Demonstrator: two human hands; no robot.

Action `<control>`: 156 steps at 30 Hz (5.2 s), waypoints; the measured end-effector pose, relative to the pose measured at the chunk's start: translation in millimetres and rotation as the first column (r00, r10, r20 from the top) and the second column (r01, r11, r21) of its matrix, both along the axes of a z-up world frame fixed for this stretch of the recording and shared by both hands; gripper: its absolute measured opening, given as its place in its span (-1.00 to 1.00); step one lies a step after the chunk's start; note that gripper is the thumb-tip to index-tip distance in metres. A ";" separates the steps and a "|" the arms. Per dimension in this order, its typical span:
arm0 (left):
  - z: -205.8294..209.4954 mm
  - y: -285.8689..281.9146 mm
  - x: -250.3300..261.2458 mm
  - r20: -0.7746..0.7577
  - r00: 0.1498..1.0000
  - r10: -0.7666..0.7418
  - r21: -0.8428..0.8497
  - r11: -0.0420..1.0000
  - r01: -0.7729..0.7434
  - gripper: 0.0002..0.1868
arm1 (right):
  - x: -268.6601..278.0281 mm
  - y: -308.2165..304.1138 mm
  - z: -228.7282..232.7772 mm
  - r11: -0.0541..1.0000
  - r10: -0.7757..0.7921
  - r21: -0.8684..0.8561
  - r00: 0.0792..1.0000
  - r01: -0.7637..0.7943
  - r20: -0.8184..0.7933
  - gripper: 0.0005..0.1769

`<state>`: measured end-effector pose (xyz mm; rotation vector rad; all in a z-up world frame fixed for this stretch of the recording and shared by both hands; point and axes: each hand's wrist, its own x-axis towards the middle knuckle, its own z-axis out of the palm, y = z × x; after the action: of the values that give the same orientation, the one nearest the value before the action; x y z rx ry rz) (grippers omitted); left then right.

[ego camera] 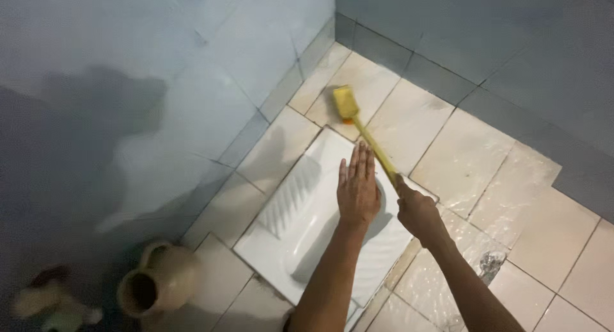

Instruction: The person scrubs the floor tiles and the interior of a squat toilet using a yellow long-handled brush. They then pick up a ceramic jug, pour water into the toilet, and continue scrubbing the surrounding floor area.

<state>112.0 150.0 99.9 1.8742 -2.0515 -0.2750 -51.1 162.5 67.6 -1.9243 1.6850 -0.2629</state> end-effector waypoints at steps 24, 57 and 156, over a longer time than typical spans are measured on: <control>117.7 31.3 93.4 0.067 0.975 -0.213 0.221 0.956 0.194 -0.02 | 92.9 17.2 89.8 0.865 -0.330 0.395 0.944 0.310 -0.018 -0.37; 144.2 9.0 90.9 0.199 0.979 -0.047 0.241 0.971 -0.003 -0.11 | 40.8 -23.2 102.8 0.869 -0.158 0.429 0.960 0.247 -0.232 -0.39; 139.7 93.9 90.2 0.280 0.960 0.030 0.358 0.924 -0.134 -0.07 | -12.2 2.6 106.7 0.887 0.275 0.453 0.891 -0.090 -0.362 -0.30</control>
<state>202.2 243.9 239.6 2.3347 -2.2087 -0.4375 -63.2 165.2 174.3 -1.8624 1.6161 0.5946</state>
